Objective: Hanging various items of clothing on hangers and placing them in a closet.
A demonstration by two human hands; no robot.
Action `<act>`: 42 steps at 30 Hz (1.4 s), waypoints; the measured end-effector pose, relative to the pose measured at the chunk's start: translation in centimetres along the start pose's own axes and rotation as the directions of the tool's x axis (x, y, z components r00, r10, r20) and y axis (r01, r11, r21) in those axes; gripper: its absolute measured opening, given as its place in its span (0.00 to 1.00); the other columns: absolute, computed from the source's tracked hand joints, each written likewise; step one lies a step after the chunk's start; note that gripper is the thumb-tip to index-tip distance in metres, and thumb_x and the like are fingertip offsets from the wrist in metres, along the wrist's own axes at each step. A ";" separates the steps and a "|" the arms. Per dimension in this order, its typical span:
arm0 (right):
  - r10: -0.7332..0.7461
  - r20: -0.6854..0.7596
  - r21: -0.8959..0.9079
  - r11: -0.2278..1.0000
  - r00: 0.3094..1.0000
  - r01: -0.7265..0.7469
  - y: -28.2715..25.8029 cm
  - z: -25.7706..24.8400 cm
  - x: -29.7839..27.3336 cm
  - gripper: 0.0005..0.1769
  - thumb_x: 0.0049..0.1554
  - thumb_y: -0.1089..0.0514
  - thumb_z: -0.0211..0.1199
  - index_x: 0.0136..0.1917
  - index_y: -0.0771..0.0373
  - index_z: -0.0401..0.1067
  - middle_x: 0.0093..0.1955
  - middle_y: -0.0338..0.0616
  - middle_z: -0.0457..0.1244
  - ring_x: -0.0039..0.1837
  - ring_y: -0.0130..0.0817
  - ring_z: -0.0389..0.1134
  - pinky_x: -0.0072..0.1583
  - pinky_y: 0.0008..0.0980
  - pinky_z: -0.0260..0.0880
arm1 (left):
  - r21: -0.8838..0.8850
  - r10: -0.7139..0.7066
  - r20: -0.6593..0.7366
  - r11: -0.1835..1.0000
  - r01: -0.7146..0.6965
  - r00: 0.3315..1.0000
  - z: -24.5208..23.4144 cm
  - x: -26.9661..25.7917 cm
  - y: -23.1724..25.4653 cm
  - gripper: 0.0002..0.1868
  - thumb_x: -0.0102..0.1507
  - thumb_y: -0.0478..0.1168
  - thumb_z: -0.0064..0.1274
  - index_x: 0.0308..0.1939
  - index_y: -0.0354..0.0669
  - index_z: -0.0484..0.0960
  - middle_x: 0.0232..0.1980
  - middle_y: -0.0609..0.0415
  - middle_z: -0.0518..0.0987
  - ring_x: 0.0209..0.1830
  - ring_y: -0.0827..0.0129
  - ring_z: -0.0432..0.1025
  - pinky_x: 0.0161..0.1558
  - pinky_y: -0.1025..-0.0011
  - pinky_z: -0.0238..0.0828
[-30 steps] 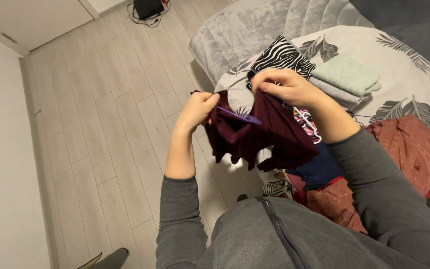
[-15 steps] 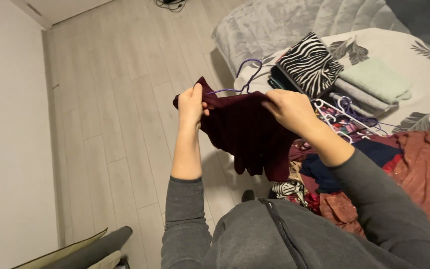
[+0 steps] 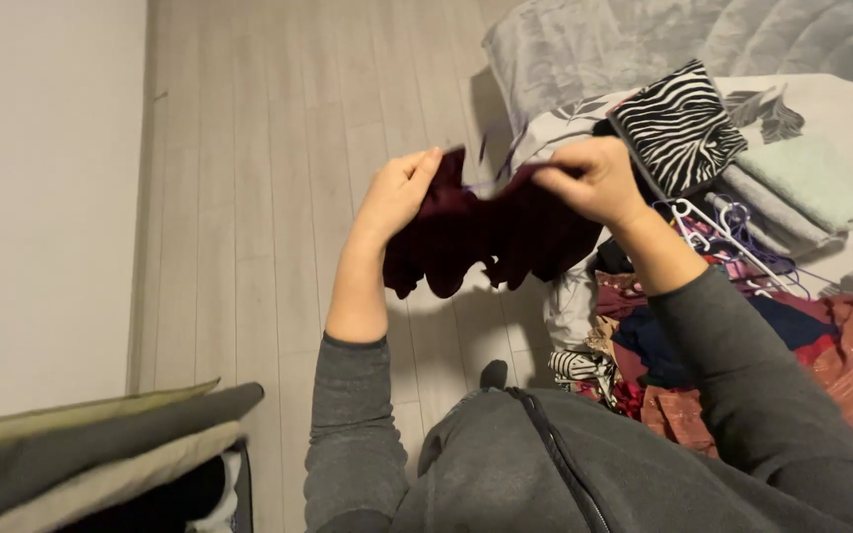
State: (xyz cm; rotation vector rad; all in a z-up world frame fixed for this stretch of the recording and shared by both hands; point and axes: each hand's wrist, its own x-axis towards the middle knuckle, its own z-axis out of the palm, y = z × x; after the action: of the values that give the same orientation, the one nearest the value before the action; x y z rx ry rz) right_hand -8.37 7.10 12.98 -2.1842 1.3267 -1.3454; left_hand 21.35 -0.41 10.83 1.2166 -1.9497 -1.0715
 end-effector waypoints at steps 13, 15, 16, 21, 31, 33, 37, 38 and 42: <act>-0.295 -0.025 -0.035 0.955 0.955 0.294 -2.9 -2.8 1.1 0.09 0.65 0.60 0.74 0.47 0.63 0.75 0.47 0.44 0.69 0.50 0.40 0.65 0.61 0.40 0.58 | 0.262 0.062 -0.405 0.964 0.051 0.912 -1.2 -13.3 11.1 0.33 0.67 0.57 0.58 0.18 0.52 0.55 0.17 0.68 0.53 0.20 0.78 0.49 0.26 0.72 0.44; -0.332 -0.122 -0.137 0.939 0.935 0.316 -3.4 -3.6 0.5 0.29 0.65 0.44 0.67 0.65 0.70 0.67 0.64 0.59 0.61 0.66 0.54 0.58 0.67 0.49 0.55 | 0.327 0.120 -0.515 0.943 0.065 0.849 -1.2 -15.4 11.2 0.35 0.67 0.57 0.60 0.20 0.52 0.52 0.19 0.67 0.50 0.22 0.78 0.48 0.26 0.71 0.43; -0.338 -0.116 -0.125 0.938 0.934 0.324 -2.0 -3.4 -0.3 0.29 0.65 0.44 0.67 0.65 0.70 0.67 0.64 0.59 0.61 0.66 0.54 0.58 0.67 0.49 0.55 | 0.328 0.114 -0.525 0.942 0.077 0.843 -1.3 -16.6 11.1 0.35 0.67 0.57 0.60 0.20 0.52 0.52 0.19 0.67 0.50 0.22 0.78 0.48 0.26 0.71 0.43; 0.131 0.201 0.192 0.967 0.971 -0.170 1.3 -0.3 -3.1 0.30 0.59 0.54 0.69 0.71 0.56 0.65 0.65 0.39 0.64 0.64 0.35 0.63 0.58 0.39 0.62 | 0.299 0.213 -0.653 0.954 -0.011 0.727 -1.6 -22.8 11.0 0.35 0.69 0.49 0.62 0.23 0.48 0.49 0.25 0.64 0.47 0.27 0.75 0.44 0.30 0.71 0.43; -0.049 0.075 0.196 0.980 0.996 0.034 1.6 4.9 -1.8 0.13 0.59 0.71 0.62 0.53 0.61 0.81 0.47 0.37 0.70 0.48 0.25 0.66 0.43 0.27 0.64 | 0.260 0.149 -0.829 0.956 0.136 0.539 -0.9 -36.0 9.2 0.29 0.70 0.47 0.59 0.23 0.46 0.58 0.25 0.64 0.53 0.29 0.74 0.49 0.34 0.71 0.50; -0.137 0.023 0.327 0.937 0.990 0.122 -1.9 5.7 -1.7 0.12 0.61 0.70 0.60 0.55 0.65 0.80 0.52 0.46 0.70 0.53 0.29 0.69 0.45 0.24 0.62 | 0.330 0.204 -0.850 0.925 0.189 0.485 -0.5 -38.1 9.4 0.31 0.69 0.47 0.61 0.22 0.45 0.55 0.25 0.62 0.50 0.28 0.71 0.46 0.31 0.67 0.47; -0.386 -0.022 0.396 0.844 0.922 0.363 -12.9 5.9 -2.4 0.12 0.63 0.74 0.56 0.56 0.68 0.75 0.55 0.50 0.67 0.58 0.43 0.66 0.56 0.39 0.64 | 0.351 0.211 -0.869 0.900 0.258 0.448 1.2 -40.8 10.6 0.33 0.68 0.43 0.63 0.23 0.46 0.51 0.25 0.61 0.49 0.28 0.72 0.46 0.31 0.67 0.47; -0.509 0.064 0.396 0.803 0.858 0.446 -14.7 6.6 -2.7 0.11 0.65 0.71 0.57 0.61 0.71 0.73 0.59 0.55 0.66 0.62 0.49 0.65 0.62 0.44 0.62 | 0.328 0.175 -0.876 0.900 0.288 0.449 1.6 -41.4 10.8 0.32 0.67 0.44 0.63 0.22 0.46 0.53 0.24 0.60 0.50 0.27 0.71 0.48 0.31 0.67 0.48; -0.750 0.361 0.532 0.654 0.555 0.538 -20.9 9.9 -3.6 0.14 0.67 0.65 0.50 0.58 0.75 0.74 0.50 0.55 0.69 0.51 0.51 0.70 0.55 0.48 0.66 | 0.318 0.159 -0.903 0.873 0.371 0.399 3.2 -43.9 10.7 0.33 0.65 0.45 0.64 0.22 0.46 0.52 0.22 0.60 0.50 0.25 0.71 0.47 0.30 0.68 0.47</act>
State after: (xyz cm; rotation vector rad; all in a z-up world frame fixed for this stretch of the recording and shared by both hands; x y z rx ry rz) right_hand 10.89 19.22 18.33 -2.5842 -0.0233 -0.8717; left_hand 31.87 43.43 15.52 1.7099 -1.1916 0.2067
